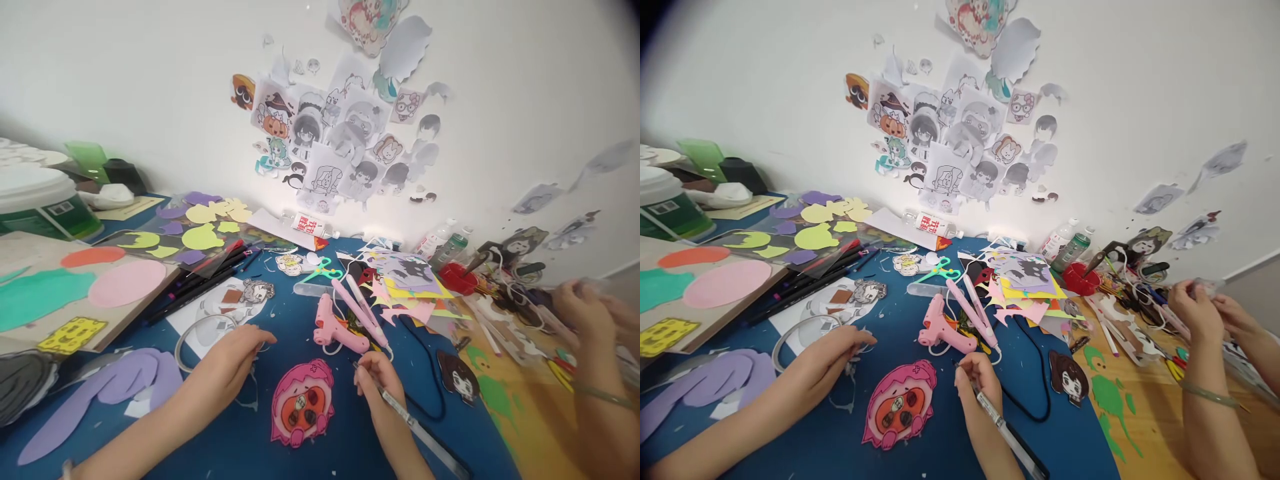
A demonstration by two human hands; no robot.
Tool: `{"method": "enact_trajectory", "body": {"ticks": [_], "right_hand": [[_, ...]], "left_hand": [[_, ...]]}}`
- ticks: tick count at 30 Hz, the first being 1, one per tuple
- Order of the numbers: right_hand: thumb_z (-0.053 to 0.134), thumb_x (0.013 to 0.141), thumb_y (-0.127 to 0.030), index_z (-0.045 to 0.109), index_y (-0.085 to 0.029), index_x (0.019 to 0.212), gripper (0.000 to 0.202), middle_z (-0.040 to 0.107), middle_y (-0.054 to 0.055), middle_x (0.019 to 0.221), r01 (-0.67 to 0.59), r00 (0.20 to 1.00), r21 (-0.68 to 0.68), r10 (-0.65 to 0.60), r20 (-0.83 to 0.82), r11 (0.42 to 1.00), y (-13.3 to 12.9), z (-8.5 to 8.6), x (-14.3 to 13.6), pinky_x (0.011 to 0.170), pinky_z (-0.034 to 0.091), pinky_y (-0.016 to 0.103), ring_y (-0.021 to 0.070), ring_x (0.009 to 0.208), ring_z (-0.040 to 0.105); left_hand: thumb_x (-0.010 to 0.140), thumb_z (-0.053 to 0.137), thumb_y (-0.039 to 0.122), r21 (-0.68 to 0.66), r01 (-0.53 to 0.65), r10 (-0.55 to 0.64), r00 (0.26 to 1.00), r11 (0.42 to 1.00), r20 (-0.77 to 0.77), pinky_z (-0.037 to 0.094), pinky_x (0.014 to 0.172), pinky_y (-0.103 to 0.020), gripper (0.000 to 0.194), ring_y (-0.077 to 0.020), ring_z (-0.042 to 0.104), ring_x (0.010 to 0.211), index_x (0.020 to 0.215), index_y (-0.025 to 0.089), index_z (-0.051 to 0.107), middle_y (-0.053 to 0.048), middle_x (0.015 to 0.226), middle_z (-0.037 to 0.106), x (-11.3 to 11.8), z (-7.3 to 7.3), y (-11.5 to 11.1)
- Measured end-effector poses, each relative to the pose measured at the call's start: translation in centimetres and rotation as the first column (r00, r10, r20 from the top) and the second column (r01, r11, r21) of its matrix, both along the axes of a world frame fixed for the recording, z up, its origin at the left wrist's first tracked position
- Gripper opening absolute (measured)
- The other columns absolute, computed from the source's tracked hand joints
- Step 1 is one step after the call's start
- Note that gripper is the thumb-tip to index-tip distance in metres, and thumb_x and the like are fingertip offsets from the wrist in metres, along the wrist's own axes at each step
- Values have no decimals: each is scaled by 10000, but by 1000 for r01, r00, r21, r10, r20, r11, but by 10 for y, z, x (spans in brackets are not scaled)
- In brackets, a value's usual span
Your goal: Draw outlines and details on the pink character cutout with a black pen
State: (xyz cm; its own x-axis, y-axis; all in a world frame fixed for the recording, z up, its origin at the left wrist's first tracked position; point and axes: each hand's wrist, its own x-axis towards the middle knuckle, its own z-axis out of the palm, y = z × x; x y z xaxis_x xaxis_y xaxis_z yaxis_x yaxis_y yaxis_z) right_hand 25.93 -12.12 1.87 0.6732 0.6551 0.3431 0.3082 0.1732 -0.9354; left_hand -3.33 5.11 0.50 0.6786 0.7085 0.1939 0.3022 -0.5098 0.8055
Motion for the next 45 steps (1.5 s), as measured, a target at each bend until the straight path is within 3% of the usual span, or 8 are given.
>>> {"method": "enact_trajectory", "body": {"ticks": [5, 7, 11, 17, 24, 33, 39, 45], "right_hand": [[624, 1060, -467, 698, -237, 1035, 243, 658, 22, 753, -154, 978, -55, 161, 133, 986, 0, -31, -39, 492, 569, 234, 136, 586, 615], [628, 1072, -429, 679, -169, 1096, 267, 675, 27, 859, -159, 970, -53, 166, 176, 986, -2, -31, -37, 565, 589, 225, 122, 671, 640], [670, 1047, -415, 694, -199, 1114, 228, 706, 60, 990, -172, 952, -38, 176, 249, 984, -3, -28, -32, 643, 626, 262, 165, 814, 695], [570, 1070, -386, 702, -347, 1172, 171, 739, 49, 901, -198, 936, -25, 196, 293, 980, 0, -27, -33, 514, 607, 313, 197, 627, 692], [644, 1061, -438, 703, -199, 1094, 248, 704, 68, 1054, -200, 917, -71, 213, 339, 977, 2, -34, -48, 789, 629, 303, 171, 916, 687], [667, 953, -365, 736, -222, 1068, 197, 735, 76, 1014, -120, 982, -112, 135, 135, 986, 2, -38, -73, 904, 589, 368, 247, 976, 711], [621, 914, -339, 666, -203, 1084, 222, 742, 75, 995, -144, 989, -108, 144, -8, 984, 1, -44, -81, 873, 600, 329, 235, 932, 729], [688, 896, -274, 665, -186, 1084, 208, 716, 67, 1021, -209, 976, -125, 215, 36, 970, 15, -54, -73, 823, 598, 326, 180, 812, 687]], "left_hand": [[1075, 571, 445, 64, -49, 54, 996, 997, -69, 587, 918, -440, 303, -226, 689, 1009, 1240, 205, 655, -74, 1174, 694, -2, 5, 4], [1069, 588, 434, 78, -45, 53, 993, 996, -108, 596, 897, -431, 292, -220, 694, 990, 1228, 199, 658, -73, 1162, 697, -1, 4, 4], [1060, 611, 417, 110, -15, 34, 984, 994, -174, 601, 861, -411, 269, -208, 694, 949, 1196, 192, 666, -61, 1108, 702, -1, 1, 3], [1049, 631, 407, 138, 22, 6, 980, 990, -198, 578, 965, -477, 282, -248, 681, 1087, 1239, 201, 661, -82, 1212, 690, -3, -4, 9], [1051, 625, 429, 121, 32, -12, 987, 992, -157, 597, 862, -421, 295, -204, 687, 917, 1226, 194, 658, -55, 1078, 698, 2, -17, -2], [1051, 621, 440, -185, -65, 69, 997, 981, 15, 581, 965, -490, 354, -250, 694, 1069, 1309, 197, 631, -85, 1198, 696, 17, -35, -43], [1035, 655, 427, -376, 10, 59, 983, 926, 172, 570, 1006, -519, 373, -270, 690, 1134, 1315, 183, 627, -96, 1256, 689, 19, -26, -56], [1014, 695, 385, -451, 43, 56, 978, 891, 203, 580, 990, -509, 325, -269, 690, 1133, 1255, 169, 653, -90, 1240, 693, 24, -15, -63]]}}
